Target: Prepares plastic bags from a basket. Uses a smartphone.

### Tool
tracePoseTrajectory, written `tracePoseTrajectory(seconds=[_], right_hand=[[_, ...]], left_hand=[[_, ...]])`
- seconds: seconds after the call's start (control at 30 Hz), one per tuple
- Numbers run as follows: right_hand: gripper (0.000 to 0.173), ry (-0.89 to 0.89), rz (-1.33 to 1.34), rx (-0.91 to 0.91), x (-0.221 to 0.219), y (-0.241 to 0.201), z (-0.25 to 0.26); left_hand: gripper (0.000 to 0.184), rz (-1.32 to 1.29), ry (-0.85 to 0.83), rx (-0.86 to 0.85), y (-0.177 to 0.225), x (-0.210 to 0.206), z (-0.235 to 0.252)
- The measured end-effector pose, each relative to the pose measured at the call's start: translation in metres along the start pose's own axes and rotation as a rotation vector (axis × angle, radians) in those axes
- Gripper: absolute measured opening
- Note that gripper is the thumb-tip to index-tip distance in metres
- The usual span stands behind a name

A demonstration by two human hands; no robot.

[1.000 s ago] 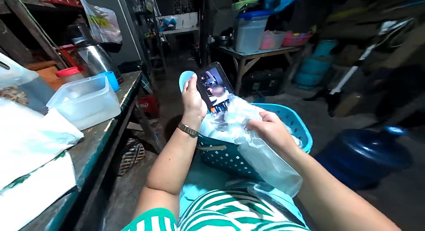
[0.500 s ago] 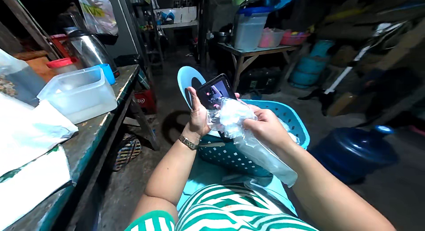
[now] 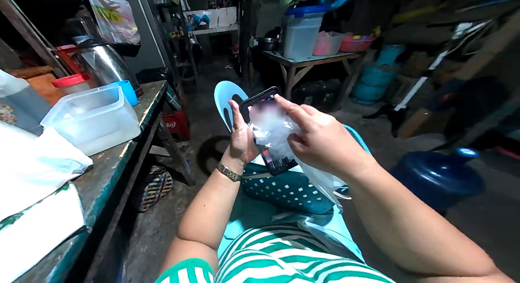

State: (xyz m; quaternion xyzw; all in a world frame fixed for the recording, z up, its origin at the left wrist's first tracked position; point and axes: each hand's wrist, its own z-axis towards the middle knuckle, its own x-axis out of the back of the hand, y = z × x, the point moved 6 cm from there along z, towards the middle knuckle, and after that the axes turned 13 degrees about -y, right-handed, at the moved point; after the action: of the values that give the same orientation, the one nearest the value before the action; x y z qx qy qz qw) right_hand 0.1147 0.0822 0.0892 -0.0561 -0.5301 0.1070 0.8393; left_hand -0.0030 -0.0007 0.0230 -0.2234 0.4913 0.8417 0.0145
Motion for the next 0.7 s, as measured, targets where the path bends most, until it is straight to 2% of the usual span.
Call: tracePoseTrajectory(seconds=[0.1, 0.23, 0.3, 0.4, 0.5, 0.63, 0.7], right_hand=[[0.077, -0.049, 0.011, -0.006, -0.005, -0.005, -0.010], [0.084, -0.191, 0.068, -0.171, -0.014, 0.002, -0.013], [0.084, -0.263, 0.070, -0.153, -0.025, -0.002, -0.014], [0.070, -0.403, 0.117, -0.033, -0.041, -0.013, -0.023], [0.070, -0.331, 0.140, 0.028, -0.037, -0.015, -0.029], [0.075, -0.272, 0.135, -0.017, -0.028, -0.008, -0.027], [0.076, -0.289, 0.144, -0.057, -0.028, -0.006, -0.026]], left_hand=[[0.079, 0.031, 0.058, -0.063, 0.002, 0.002, -0.006], [0.070, 0.053, 0.185, -0.153, 0.011, -0.004, -0.009], [0.077, 0.064, 0.159, -0.166, 0.007, 0.002, -0.011], [0.090, -0.043, 0.013, -0.187, 0.002, 0.004, -0.006], [0.091, -0.025, 0.027, -0.195, 0.005, 0.003, -0.008], [0.091, -0.061, -0.070, -0.234, 0.002, 0.007, -0.013], [0.090, -0.082, -0.049, -0.248, 0.004, 0.007, -0.010]])
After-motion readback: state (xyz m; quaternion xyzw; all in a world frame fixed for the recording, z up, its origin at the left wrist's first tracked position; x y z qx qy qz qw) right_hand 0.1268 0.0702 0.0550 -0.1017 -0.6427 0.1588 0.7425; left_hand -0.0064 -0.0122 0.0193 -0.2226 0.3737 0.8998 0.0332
